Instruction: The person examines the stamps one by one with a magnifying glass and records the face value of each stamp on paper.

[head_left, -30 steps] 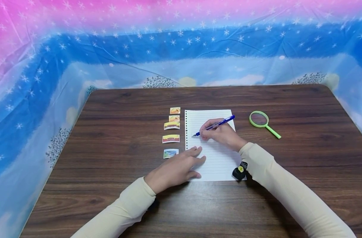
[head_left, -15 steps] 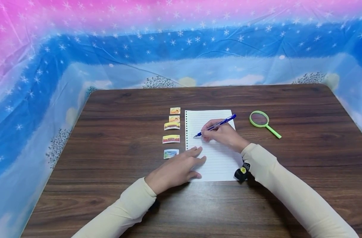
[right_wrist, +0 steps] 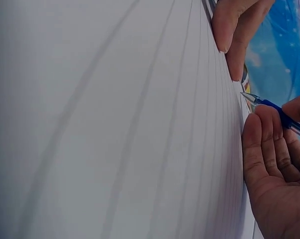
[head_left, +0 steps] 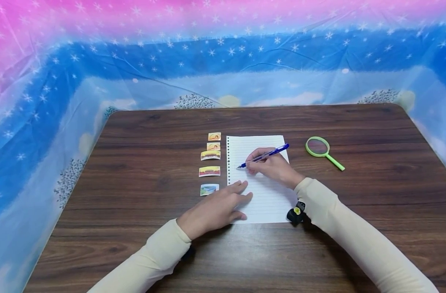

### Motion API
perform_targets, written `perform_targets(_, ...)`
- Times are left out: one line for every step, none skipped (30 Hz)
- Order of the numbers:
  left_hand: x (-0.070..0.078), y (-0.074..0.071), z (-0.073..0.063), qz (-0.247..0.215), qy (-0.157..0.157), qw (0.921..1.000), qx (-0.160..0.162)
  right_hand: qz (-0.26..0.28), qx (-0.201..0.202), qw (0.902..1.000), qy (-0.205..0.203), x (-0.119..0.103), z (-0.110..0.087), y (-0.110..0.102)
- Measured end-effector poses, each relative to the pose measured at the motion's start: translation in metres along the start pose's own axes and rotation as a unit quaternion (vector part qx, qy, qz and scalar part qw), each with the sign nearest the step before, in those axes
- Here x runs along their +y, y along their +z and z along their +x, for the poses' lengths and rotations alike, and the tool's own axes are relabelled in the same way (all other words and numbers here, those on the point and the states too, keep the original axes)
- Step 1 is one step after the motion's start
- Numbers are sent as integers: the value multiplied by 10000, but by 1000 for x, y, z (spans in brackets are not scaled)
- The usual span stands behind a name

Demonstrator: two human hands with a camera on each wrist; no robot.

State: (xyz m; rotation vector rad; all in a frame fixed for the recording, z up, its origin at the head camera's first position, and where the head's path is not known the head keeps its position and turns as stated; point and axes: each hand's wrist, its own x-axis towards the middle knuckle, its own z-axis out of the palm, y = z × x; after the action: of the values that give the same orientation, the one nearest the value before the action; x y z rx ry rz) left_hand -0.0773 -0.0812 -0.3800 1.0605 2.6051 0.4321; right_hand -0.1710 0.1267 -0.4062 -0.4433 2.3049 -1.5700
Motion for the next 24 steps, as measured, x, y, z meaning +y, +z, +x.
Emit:
perform_targets(0,0,0,-7,4,10000,-5,-2,2,10000,-10,0,0,0)
perform_targets(0,0,0,-11,11,10000,3,-9,-3,10000,-25,0,1,0)
perform_targets(0,0,0,-33,23,10000,11,-22,-3,10000,-37,1,1,0)
perform_targets(-1,0,0,-28,43,10000,29,-26,-7,10000,-53,1,1,0)
perform_targets(-1,1,0,-46,48,10000,32,-16,-4,10000,-54,1,1,0)
perform_targets(-1,1,0,-58,64,10000,48,-10,-6,10000,-66,1,2,0)
perform_targets(-1,1,0,-71,74,9999,50,3,-12,10000,-80,1,2,0)
perform_targets(-2,1,0,-92,86,9999,62,15,-13,10000,-90,2,2,0)
perform_targets(-2,1,0,-110,96,9999,64,21,-11,9999,-98,2,2,0)
perform_targets(-2,1,0,-99,106,9999,77,32,-16,9999,-106,2,2,0)
perform_targets(-2,1,0,-104,110,9999,84,36,-20,9999,-106,2,2,0)
perform_targets(-2,1,0,-100,111,9998,89,32,-30,9999,-113,2,2,0)
perform_targets(-2,1,0,-93,108,9999,85,38,-33,9999,-112,2,1,0)
perform_targets(-2,1,0,-88,96,9999,79,47,-30,9999,-106,2,1,-1)
perform_targets(-2,2,0,-80,87,9999,75,57,-29,9999,-100,2,1,-1)
perform_targets(-2,2,1,-73,78,9999,71,82,-32,9999,-92,2,1,-1)
perform_targets(-2,2,1,-68,64,9999,62,118,-37,9999,-79,2,1,-2)
perform_targets(-2,2,1,-76,49,9999,47,154,-44,9999,-65,2,0,-2)
perform_targets(-2,2,1,-88,32,10000,35,191,-43,9998,-38,2,0,-2)
perform_targets(-2,2,1,-90,23,10000,31,227,-46,9997,-23,2,0,-3)
perform_targets(-2,2,1,-98,22,9999,36,252,-46,9997,-13,2,1,-3)
perform_targets(-2,2,1,-110,13,9999,33,263,-44,9996,12,3,1,-2)
perform_targets(-2,2,1,-118,7,9999,32,274,-35,9996,31,3,1,-2)
perform_targets(-2,2,1,-136,2,9999,27,277,-16,9996,45,3,1,-2)
